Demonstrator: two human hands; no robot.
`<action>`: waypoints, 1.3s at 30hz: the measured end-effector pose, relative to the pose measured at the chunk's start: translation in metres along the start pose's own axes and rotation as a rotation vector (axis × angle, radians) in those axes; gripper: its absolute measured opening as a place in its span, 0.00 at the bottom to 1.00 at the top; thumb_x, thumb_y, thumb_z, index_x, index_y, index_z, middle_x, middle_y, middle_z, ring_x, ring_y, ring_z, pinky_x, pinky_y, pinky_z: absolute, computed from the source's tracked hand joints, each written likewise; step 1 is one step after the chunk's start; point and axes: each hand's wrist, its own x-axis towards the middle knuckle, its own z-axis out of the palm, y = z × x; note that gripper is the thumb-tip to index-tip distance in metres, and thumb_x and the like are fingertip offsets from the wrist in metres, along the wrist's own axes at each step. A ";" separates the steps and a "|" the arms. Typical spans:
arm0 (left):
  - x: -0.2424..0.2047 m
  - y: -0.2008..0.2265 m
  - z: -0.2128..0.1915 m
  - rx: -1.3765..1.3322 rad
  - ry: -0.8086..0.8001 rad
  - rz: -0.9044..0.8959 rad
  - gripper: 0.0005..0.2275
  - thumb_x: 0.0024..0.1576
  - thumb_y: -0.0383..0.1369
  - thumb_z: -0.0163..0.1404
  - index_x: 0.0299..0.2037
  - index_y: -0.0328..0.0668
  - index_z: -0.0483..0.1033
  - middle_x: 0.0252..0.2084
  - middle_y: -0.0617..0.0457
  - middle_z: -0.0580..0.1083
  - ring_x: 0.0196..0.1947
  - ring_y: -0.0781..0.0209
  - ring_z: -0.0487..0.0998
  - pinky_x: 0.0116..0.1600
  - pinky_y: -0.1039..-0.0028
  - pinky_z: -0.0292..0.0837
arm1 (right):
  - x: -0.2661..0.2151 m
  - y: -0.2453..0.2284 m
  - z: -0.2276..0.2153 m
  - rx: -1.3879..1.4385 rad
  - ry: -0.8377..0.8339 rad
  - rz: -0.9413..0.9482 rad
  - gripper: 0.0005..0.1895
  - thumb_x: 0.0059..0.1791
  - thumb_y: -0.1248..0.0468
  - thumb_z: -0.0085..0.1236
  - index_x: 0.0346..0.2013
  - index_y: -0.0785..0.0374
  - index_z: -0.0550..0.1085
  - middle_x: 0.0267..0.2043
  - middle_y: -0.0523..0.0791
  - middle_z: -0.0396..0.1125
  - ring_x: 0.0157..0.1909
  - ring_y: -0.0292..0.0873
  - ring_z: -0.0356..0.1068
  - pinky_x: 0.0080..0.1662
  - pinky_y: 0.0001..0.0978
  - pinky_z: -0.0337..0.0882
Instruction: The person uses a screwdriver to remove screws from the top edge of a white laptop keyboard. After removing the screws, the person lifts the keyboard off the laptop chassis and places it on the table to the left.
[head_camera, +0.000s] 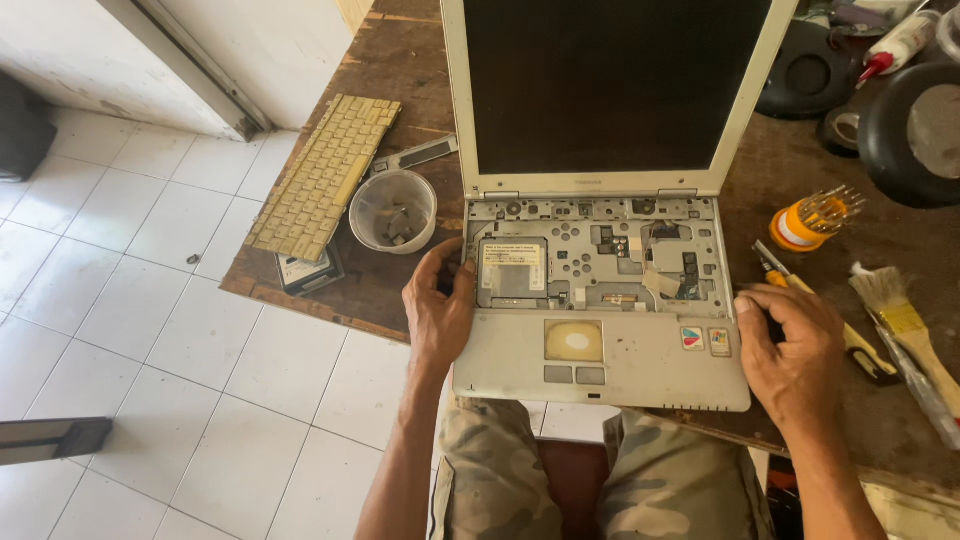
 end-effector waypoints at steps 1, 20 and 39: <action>0.001 0.001 0.000 -0.001 0.002 0.004 0.16 0.63 0.34 0.54 0.58 0.40 0.84 0.38 0.55 0.81 0.37 0.66 0.76 0.42 0.70 0.76 | 0.000 0.002 0.001 0.000 0.003 -0.003 0.07 0.62 0.75 0.59 0.43 0.77 0.81 0.47 0.56 0.78 0.51 0.58 0.77 0.58 0.52 0.74; 0.002 -0.005 -0.001 0.027 0.015 0.020 0.17 0.60 0.30 0.52 0.59 0.43 0.84 0.45 0.52 0.81 0.39 0.63 0.78 0.44 0.68 0.79 | -0.008 0.009 0.001 -0.071 -0.023 -0.003 0.07 0.65 0.76 0.62 0.47 0.80 0.83 0.52 0.59 0.80 0.56 0.59 0.78 0.67 0.53 0.74; 0.003 -0.011 -0.004 0.302 -0.189 0.132 0.16 0.67 0.39 0.50 0.62 0.64 0.84 0.70 0.42 0.71 0.72 0.42 0.71 0.64 0.45 0.72 | -0.012 0.012 0.005 -0.122 -0.028 0.042 0.05 0.66 0.78 0.63 0.46 0.78 0.83 0.54 0.57 0.80 0.58 0.59 0.78 0.67 0.53 0.73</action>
